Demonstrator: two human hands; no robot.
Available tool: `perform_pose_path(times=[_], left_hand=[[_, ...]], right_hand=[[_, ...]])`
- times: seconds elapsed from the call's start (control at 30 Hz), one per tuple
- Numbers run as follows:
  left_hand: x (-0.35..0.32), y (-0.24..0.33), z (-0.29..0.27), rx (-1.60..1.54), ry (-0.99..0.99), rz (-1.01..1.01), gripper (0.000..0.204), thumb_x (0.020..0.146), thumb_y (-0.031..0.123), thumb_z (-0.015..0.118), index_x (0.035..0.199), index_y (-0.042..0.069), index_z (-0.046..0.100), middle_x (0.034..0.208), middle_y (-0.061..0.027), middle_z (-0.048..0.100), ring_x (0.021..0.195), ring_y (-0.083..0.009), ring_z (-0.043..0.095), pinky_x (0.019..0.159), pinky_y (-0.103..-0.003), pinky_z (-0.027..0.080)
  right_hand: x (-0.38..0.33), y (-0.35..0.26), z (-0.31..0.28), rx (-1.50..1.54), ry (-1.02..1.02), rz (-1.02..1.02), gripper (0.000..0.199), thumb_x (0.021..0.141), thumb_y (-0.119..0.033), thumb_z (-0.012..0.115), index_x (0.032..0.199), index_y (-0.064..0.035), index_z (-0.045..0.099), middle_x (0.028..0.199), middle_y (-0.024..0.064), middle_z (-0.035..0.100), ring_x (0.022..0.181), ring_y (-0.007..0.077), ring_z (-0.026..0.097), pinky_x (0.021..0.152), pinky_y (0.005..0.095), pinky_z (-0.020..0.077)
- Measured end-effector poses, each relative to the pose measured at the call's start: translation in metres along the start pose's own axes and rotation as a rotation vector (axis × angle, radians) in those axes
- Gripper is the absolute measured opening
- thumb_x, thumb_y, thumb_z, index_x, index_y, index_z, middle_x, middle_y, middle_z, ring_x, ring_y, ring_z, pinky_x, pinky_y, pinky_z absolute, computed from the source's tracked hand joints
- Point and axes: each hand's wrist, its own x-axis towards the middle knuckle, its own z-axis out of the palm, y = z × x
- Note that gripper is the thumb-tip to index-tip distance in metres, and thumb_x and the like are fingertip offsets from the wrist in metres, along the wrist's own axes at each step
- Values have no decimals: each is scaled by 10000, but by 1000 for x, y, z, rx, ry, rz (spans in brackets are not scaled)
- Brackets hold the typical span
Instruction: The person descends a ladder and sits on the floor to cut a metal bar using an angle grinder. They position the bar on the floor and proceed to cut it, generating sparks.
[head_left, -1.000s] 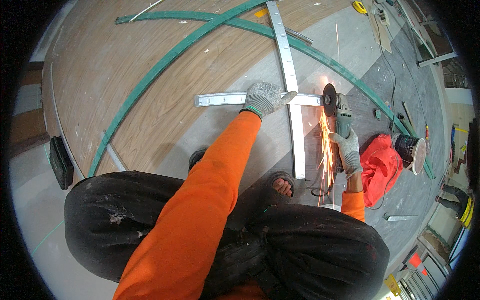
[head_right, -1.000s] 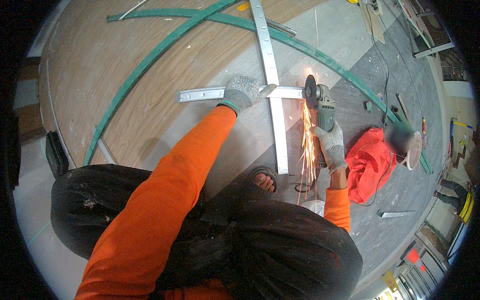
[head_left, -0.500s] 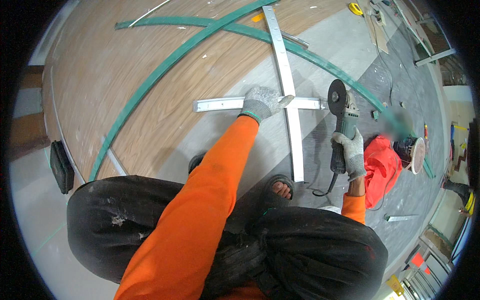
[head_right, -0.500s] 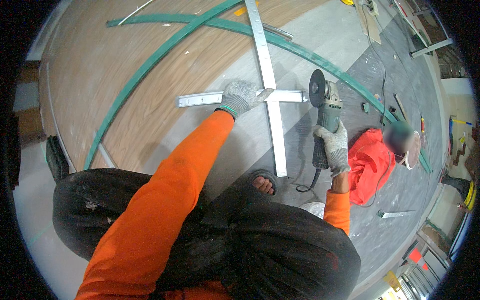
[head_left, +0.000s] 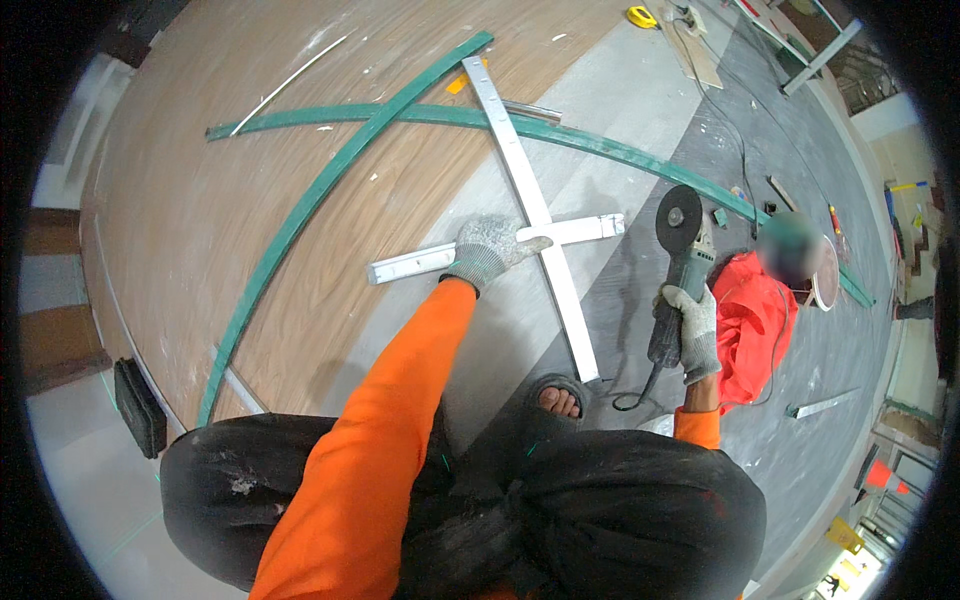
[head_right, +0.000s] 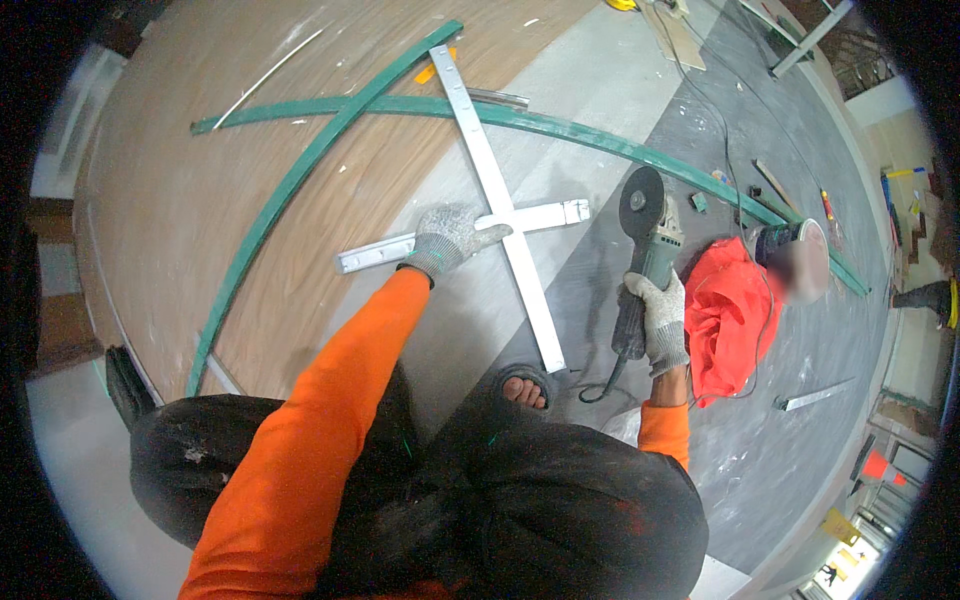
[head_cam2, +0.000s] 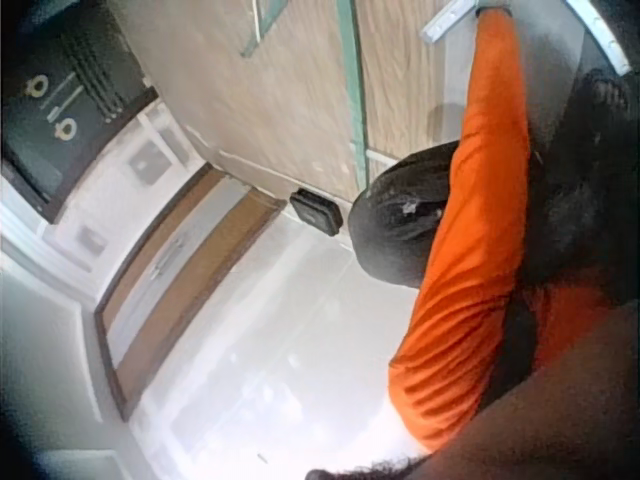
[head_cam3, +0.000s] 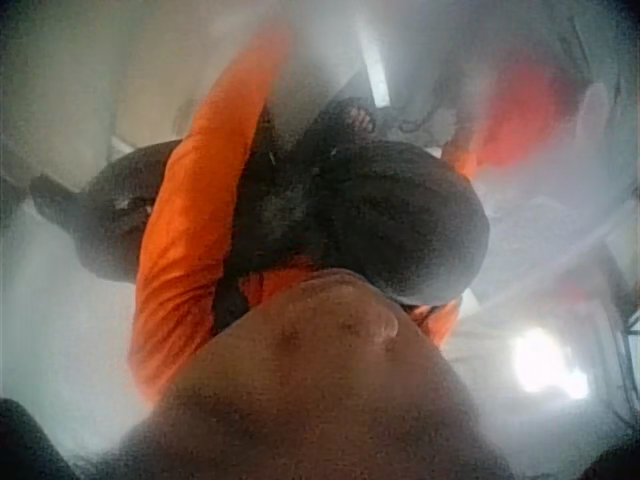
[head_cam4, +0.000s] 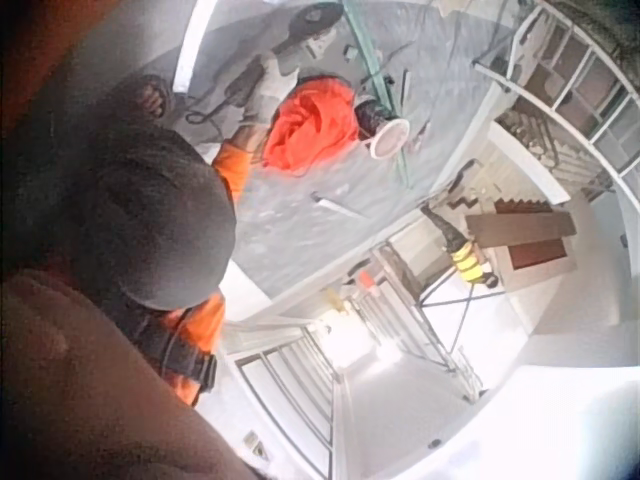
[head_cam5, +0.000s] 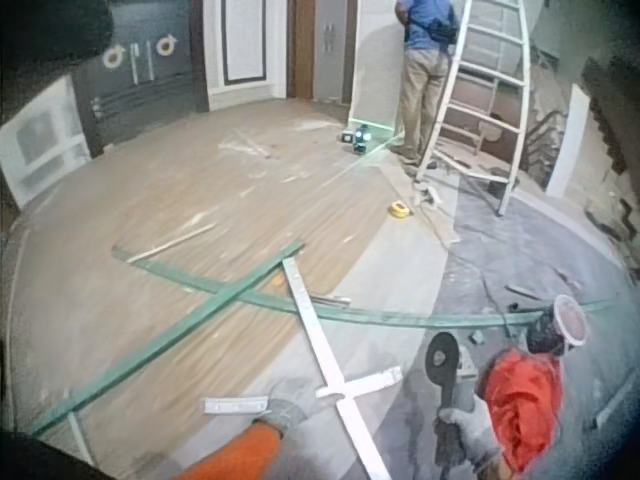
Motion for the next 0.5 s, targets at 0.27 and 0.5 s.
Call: perform_pose_path(times=[0.27, 0.5], left_hand=[[-14, 20, -12, -26, -38, -2, 751, 920, 750, 586, 1337, 130, 674, 1220, -177, 732, 1182, -340, 689, 1056, -490, 505], [-17, 24, -2, -93, -77, -37, 776, 930, 678, 632, 1434, 94, 551, 1328, -190, 674, 1244, -362, 654, 1060, -505, 499]], right_hand=[[-9, 4, -1, -37, 24, 23, 307, 841, -99, 763, 1098, -25, 612, 838, 75, 687, 677, 172, 662, 633, 319, 546], [-5, 17, -2, -59, 2, 13, 296, 857, -114, 759, 1093, -29, 602, 857, 72, 680, 672, 183, 664, 641, 327, 560]])
